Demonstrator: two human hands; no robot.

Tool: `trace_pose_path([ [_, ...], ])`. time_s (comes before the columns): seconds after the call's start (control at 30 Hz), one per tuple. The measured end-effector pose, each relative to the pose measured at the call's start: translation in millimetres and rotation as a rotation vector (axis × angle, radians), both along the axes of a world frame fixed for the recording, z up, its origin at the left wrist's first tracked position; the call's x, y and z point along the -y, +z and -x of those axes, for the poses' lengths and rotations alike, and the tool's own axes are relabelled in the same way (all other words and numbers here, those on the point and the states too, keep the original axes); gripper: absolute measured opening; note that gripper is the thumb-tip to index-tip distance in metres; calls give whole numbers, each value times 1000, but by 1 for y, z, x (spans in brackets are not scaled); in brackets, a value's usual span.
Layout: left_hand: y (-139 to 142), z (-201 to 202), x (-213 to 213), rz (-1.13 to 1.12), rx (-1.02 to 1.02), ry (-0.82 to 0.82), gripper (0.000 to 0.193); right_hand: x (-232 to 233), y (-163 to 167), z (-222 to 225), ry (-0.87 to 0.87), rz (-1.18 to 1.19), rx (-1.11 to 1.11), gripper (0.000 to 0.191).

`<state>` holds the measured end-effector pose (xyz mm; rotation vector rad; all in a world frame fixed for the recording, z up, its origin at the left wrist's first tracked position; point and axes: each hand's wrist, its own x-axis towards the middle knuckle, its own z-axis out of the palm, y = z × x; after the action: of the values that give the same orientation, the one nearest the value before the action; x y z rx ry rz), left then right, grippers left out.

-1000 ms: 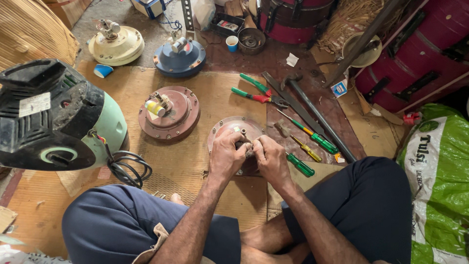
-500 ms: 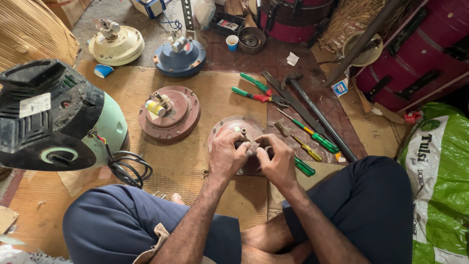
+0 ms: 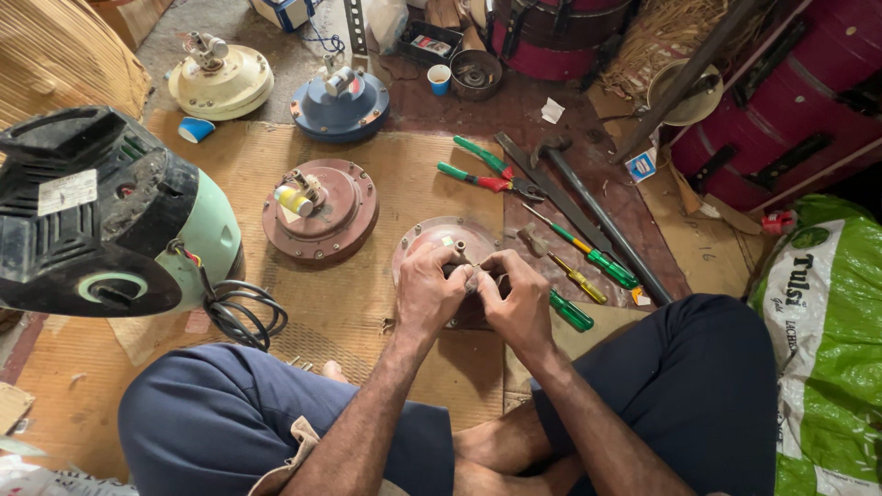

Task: The person sits on the workshop floor repairing water pump housings. They unscrew and tighten fasteners on the pump covers by hand, use a screwdriver on a blue pump base, reposition several pump housings, and finally pick up a hammer to tap a fitting on a pump cover.

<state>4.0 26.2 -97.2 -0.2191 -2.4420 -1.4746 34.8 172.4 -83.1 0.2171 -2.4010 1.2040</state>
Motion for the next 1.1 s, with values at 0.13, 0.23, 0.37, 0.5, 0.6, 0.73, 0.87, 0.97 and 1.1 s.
trace_pose_path([
  [0.13, 0, -1, 0, -3, -20, 3, 16, 2, -3, 0, -10, 9, -17, 11],
  [0.23, -1, -1, 1, 9, 6, 4, 15, 2, -5, 2, -33, 13, 14, 12],
  [0.37, -1, -1, 1, 15, -9, -6, 15, 4, -9, 5, -45, -42, -38, 10],
  [0.5, -2, -1, 1, 14, 21, -11, 16, 3, -10, 5, -60, -26, 24, 10],
  [0.6, -3, -1, 2, -5, -14, -6, 16, -3, -8, 3, -43, 118, 152, 17],
  [0.73, -4, 1, 3, -27, -2, -29, 16, -15, -5, 3, 55, 291, 210, 19],
  [0.87, -4, 1, 4, -40, 35, -45, 14, -18, -5, 7, 84, 272, 288, 16],
  [0.97, -2, 1, 6, -39, -91, -48, 13, -18, -8, 9, 79, 307, 402, 16],
  [1.1, 4, 5, 15, -117, 8, -69, 17, -26, -12, 12, 35, 289, 286, 16],
])
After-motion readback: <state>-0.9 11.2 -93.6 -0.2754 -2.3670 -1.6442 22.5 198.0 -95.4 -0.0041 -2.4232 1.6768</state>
